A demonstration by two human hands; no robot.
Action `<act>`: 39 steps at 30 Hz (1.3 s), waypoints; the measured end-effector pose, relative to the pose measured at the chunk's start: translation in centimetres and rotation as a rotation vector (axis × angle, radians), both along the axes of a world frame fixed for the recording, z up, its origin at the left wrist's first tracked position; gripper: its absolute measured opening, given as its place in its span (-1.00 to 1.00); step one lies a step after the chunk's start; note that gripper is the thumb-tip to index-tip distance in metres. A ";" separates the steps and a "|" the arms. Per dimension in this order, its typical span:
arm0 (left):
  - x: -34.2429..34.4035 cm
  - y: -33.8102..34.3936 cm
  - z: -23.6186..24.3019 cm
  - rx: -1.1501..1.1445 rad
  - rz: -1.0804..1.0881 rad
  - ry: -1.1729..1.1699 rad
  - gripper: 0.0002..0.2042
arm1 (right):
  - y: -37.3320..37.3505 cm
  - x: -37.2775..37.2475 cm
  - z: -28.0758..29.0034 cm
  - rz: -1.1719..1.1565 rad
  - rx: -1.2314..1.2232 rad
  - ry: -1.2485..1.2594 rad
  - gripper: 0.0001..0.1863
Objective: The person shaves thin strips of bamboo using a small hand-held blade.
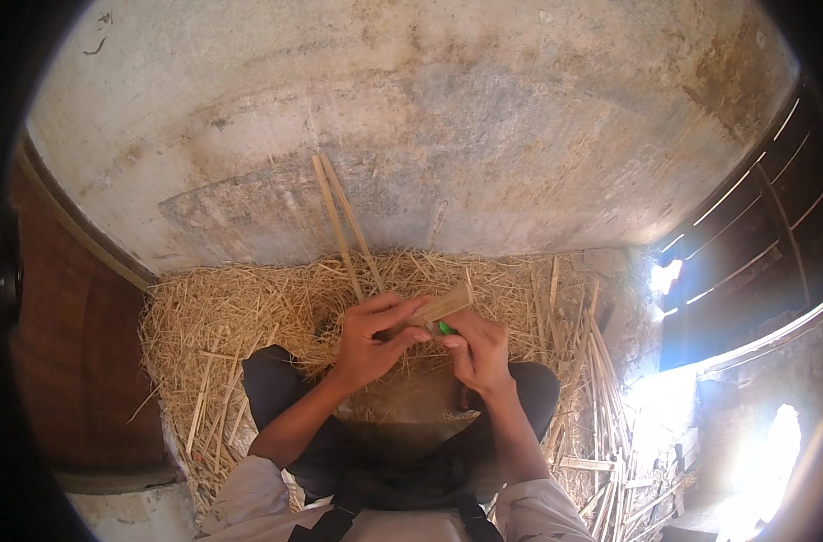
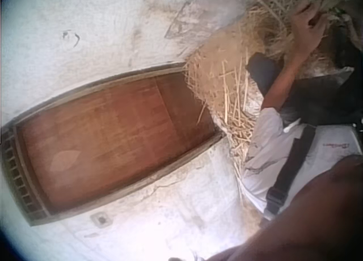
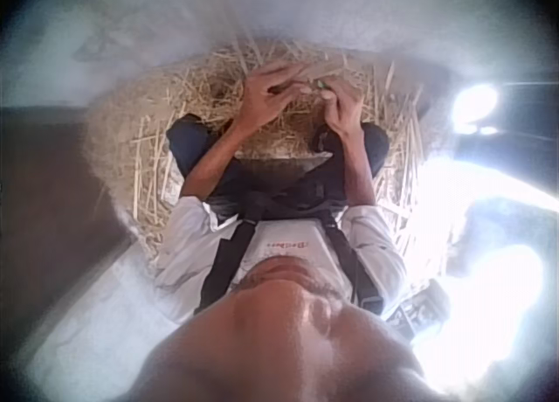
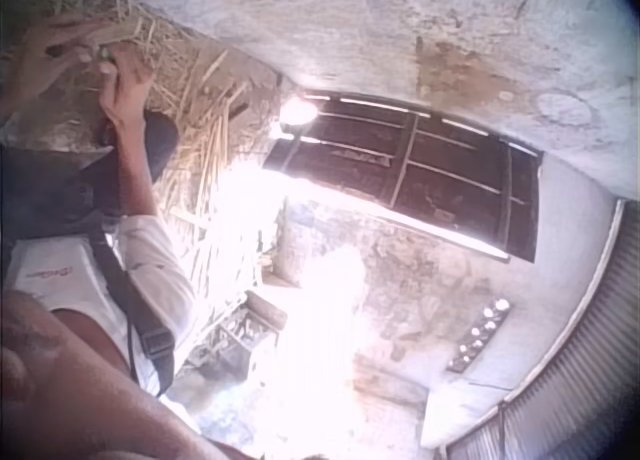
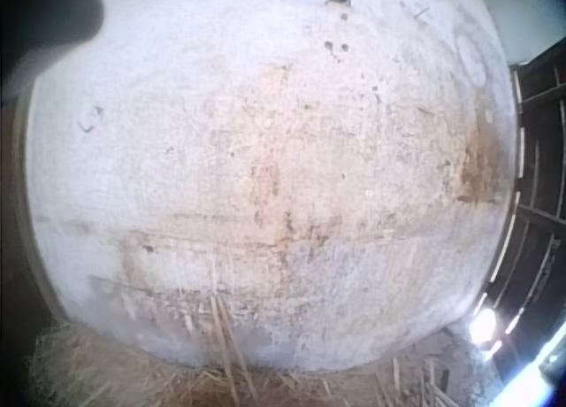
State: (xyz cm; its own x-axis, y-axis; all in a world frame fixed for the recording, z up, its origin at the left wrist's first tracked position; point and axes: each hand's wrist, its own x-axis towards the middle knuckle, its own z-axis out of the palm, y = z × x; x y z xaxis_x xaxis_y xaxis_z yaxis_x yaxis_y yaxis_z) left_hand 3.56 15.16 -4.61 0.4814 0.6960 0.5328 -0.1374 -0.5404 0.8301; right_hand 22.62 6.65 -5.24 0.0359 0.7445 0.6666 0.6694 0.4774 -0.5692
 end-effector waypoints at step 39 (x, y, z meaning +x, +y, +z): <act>0.3 0.5 -0.5 -0.087 -0.034 -0.024 -0.65 | -0.1 -1.1 -0.3 0.034 -0.224 0.198 -0.35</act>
State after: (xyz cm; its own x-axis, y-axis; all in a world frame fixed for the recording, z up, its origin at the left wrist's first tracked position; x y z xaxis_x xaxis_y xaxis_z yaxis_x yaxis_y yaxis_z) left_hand 3.88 15.68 -5.11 0.4932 0.7236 0.4828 -0.1753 -0.4609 0.8700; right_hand 21.48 6.52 -5.55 0.1212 0.8754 0.4680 0.5210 0.3452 -0.7806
